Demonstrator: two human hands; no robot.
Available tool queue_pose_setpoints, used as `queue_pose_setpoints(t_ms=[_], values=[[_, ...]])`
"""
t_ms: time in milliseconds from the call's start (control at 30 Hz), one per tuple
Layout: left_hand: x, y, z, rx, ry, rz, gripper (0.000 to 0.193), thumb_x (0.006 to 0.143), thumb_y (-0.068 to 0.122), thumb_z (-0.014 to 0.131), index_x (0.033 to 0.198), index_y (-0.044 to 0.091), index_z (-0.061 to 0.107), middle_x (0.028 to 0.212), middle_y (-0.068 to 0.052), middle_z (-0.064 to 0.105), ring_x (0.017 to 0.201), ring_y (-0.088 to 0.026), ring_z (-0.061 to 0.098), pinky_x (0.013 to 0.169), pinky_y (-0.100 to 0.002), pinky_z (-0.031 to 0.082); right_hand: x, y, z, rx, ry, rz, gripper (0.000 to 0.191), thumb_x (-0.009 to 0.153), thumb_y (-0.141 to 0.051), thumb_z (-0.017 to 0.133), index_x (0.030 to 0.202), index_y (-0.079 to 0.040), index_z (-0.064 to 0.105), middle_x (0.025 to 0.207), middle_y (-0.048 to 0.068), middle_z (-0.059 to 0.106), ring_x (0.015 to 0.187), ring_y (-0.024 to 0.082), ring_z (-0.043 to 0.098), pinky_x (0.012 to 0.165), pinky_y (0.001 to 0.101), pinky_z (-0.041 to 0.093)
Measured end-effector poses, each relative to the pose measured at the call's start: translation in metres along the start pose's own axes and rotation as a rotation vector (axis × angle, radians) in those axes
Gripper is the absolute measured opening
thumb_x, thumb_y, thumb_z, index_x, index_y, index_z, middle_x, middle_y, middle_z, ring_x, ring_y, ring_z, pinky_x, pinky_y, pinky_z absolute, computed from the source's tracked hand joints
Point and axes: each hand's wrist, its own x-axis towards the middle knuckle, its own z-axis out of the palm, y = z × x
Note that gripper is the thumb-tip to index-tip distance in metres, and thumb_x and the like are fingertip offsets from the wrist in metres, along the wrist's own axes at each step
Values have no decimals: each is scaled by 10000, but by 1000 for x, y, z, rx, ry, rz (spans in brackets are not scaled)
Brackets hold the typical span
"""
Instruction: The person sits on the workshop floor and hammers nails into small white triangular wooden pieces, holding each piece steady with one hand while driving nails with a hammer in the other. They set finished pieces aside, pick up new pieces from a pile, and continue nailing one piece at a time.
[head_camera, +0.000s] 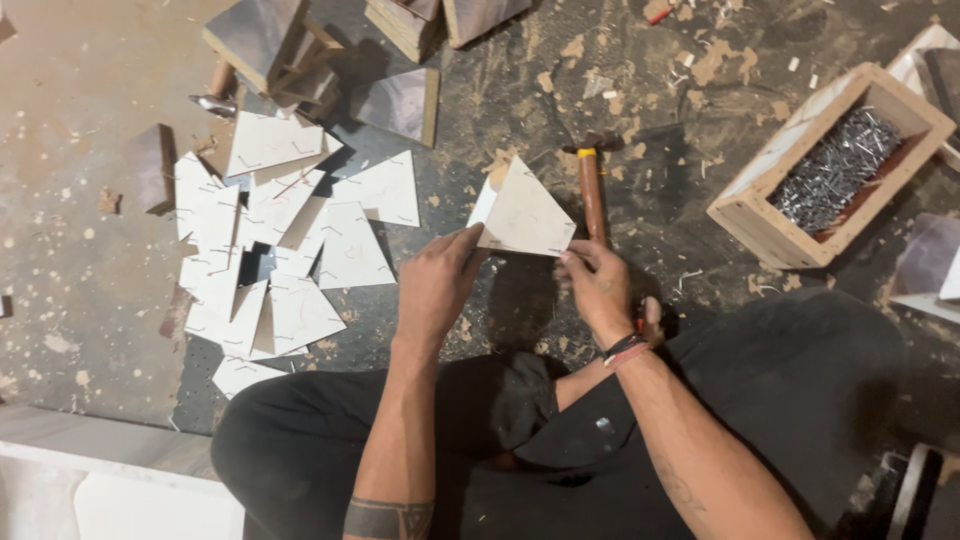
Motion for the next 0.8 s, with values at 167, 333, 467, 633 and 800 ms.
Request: queue_pose_setpoints(t_ms=[167, 333, 467, 633, 800], values=[[-1, 0, 3, 20, 27, -18, 283, 939, 220, 717, 1182, 76, 738, 1061, -112, 770, 870, -273, 750, 751, -392, 588, -1, 6, 3, -70, -9, -93, 342, 878, -2, 686, 1220, 5, 687, 1011, 88, 755, 896, 124, 739, 746, 259, 616], [-3, -3, 4, -8, 42, -107, 245, 916, 247, 759, 1094, 80, 769, 965, -114, 776, 788, -271, 755, 696, -383, 582, 11, 4, 9, 93, -20, -130, 224, 918, -7, 671, 1132, 23, 726, 960, 77, 767, 838, 125, 745, 743, 247, 618], [-4, -7, 4, -23, 87, -139, 222, 906, 259, 774, 1038, 81, 779, 971, -114, 782, 789, -263, 759, 693, -371, 582, 16, -4, 13, -70, 40, -187, 135, 918, -41, 715, 1035, -6, 771, 851, 63, 781, 757, 109, 743, 672, 238, 581], [-5, -11, 6, -112, 180, -213, 239, 898, 240, 790, 1061, 66, 773, 974, -134, 774, 818, -263, 766, 718, -366, 586, 10, -16, 21, -211, 47, -126, 135, 926, -111, 724, 1032, -53, 783, 814, 83, 779, 639, 161, 702, 570, 295, 509], [-7, -11, 8, -158, 191, -266, 226, 914, 211, 763, 1080, 58, 757, 968, -137, 771, 766, -273, 760, 692, -376, 577, 3, -20, 23, -353, 102, -495, 137, 919, -137, 745, 1021, -50, 771, 899, 99, 773, 784, 236, 749, 698, 348, 546]])
